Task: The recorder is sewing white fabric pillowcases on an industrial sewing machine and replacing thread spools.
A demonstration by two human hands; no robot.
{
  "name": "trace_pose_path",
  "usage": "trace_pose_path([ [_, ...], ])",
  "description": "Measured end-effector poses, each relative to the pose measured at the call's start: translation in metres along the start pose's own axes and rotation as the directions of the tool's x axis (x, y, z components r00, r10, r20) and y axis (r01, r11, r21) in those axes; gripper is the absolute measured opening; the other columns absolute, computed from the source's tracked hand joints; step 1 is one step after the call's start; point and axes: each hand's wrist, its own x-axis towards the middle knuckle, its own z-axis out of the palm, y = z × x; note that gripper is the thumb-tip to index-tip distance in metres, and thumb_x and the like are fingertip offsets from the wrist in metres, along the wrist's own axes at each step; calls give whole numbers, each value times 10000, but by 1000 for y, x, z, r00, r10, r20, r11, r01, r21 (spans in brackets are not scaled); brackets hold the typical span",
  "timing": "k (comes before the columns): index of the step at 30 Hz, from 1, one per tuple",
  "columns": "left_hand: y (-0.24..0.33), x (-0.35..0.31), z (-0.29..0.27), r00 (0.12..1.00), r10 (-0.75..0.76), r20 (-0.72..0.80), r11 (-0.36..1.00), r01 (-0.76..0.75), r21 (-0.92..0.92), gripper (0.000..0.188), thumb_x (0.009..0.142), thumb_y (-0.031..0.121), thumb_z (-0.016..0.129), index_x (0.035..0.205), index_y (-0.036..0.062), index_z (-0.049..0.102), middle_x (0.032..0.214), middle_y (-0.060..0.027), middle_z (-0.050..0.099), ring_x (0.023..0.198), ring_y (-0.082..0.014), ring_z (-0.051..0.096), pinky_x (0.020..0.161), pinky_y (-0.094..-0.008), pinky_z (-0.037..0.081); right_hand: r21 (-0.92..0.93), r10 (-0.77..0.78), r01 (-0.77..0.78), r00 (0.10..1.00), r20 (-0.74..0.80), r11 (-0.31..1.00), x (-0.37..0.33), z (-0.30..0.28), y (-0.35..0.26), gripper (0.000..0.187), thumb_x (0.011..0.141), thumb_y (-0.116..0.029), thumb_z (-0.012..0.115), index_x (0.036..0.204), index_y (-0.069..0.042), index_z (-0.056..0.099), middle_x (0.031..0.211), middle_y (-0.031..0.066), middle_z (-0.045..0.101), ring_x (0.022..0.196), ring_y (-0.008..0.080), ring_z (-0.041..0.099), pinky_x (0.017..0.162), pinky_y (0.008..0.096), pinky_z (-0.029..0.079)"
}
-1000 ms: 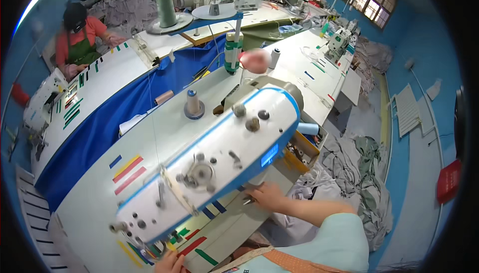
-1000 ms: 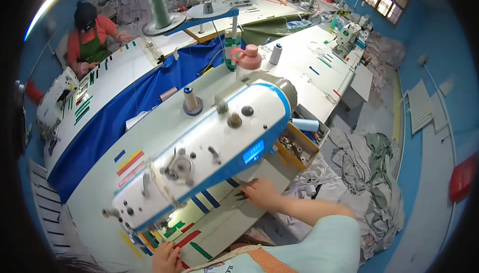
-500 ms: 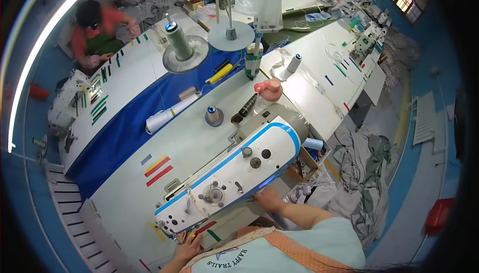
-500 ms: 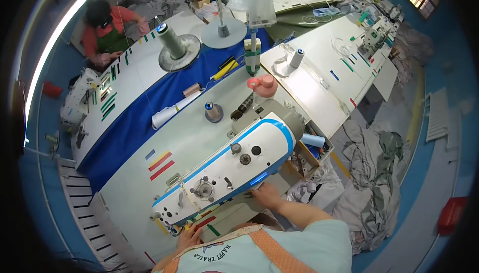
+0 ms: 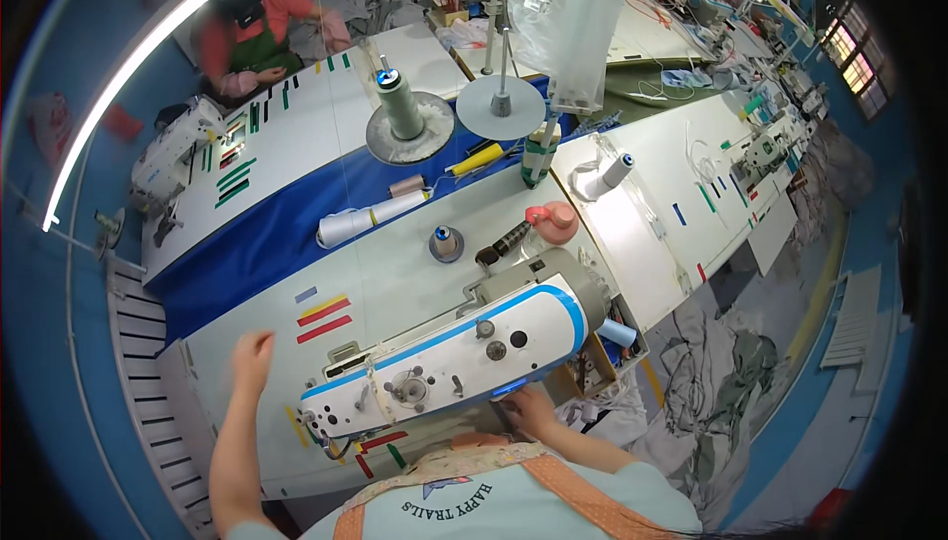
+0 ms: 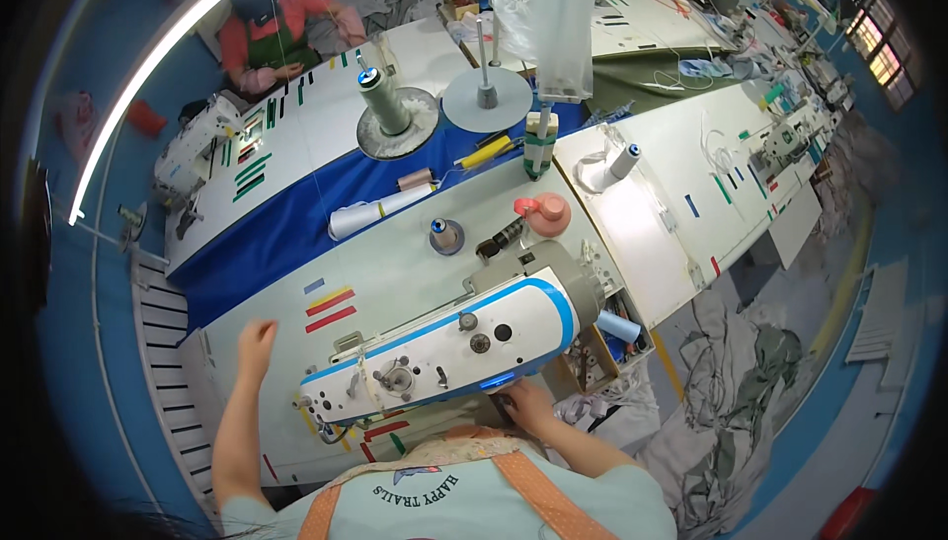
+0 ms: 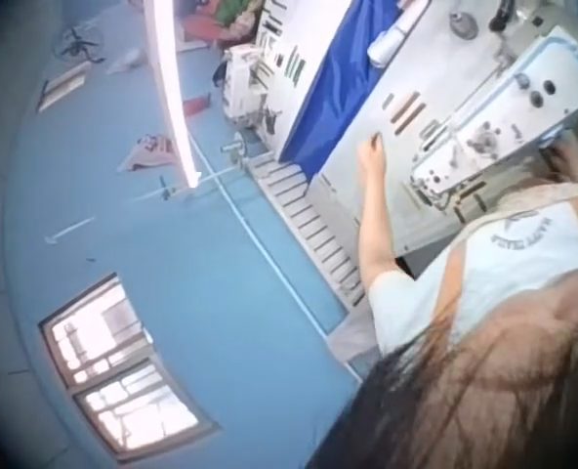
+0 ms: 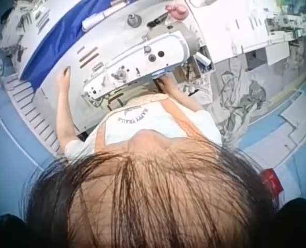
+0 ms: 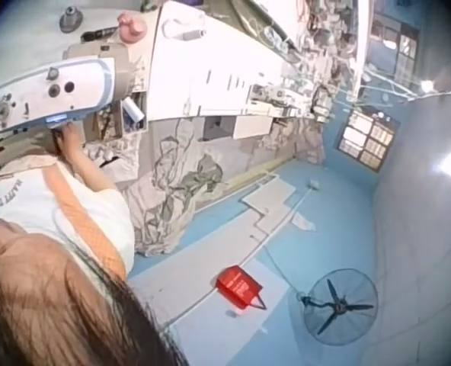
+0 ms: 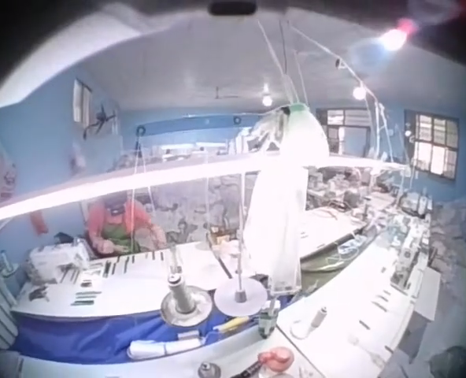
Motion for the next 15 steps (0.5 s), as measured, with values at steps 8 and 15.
trace_pose_path([
  [8, 168, 120, 166, 765, 537, 356, 838, -435, -330, 622, 707, 86, 737, 1266, 54, 466, 1273, -156, 467, 1084, -304, 547, 865, -370, 529, 5, 165, -165, 986, 12, 986, -40, -61, -1, 94, 722, -124, 647, 803, -98, 686, 721, 92, 634, 626, 282, 616, 574, 369, 498],
  [15, 195, 151, 238, 792, 441, 423, 887, -310, -343, 553, 675, 149, 752, 1172, 28, 541, 1196, -158, 557, 1103, -327, 542, 943, -384, 443, 329, 486, -382, 803, -345, 864, -25, -120, -31, 49, 788, -63, 656, 759, -24, 652, 649, 49, 606, 539, 115, 536, 496, 245, 400],
])
